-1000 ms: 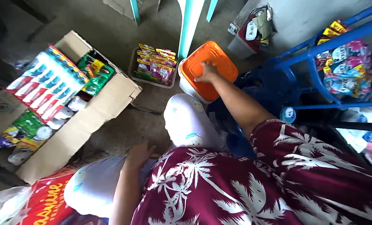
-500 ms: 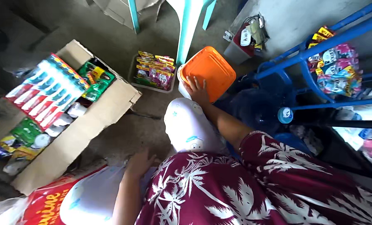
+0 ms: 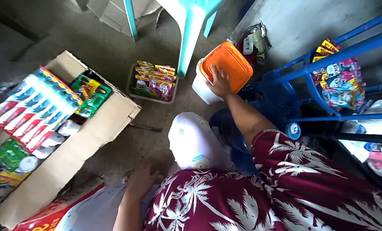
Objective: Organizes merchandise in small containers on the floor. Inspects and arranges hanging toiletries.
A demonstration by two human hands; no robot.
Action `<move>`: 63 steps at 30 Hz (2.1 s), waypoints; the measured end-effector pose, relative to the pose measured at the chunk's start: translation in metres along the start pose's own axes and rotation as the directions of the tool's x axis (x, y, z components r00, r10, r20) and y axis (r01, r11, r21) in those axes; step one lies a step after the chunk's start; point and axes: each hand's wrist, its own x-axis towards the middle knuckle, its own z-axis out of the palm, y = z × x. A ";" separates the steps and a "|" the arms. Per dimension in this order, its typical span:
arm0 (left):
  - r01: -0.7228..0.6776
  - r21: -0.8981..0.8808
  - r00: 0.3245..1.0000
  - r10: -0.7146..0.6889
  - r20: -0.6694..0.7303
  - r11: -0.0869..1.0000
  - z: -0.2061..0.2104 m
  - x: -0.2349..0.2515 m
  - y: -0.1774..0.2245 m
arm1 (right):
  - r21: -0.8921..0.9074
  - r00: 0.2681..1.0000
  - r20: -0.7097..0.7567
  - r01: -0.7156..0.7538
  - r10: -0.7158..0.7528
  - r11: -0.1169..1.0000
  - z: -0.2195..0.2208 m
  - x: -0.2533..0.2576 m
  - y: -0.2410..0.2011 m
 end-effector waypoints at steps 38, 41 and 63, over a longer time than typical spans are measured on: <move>0.018 -0.153 0.996 -0.004 0.090 0.988 -0.002 0.028 -0.023 | 0.644 0.656 0.686 -0.749 0.315 0.156 0.194 0.050 -0.126; 0.012 -0.138 0.995 0.002 0.103 0.990 -0.007 0.025 -0.018 | 0.655 0.655 0.697 -0.747 0.292 0.113 0.174 0.027 -0.124; -0.064 -0.086 0.998 0.062 -0.034 0.994 0.022 -0.013 -0.016 | 0.823 0.826 0.408 -0.517 0.390 0.236 -0.013 -0.165 -0.071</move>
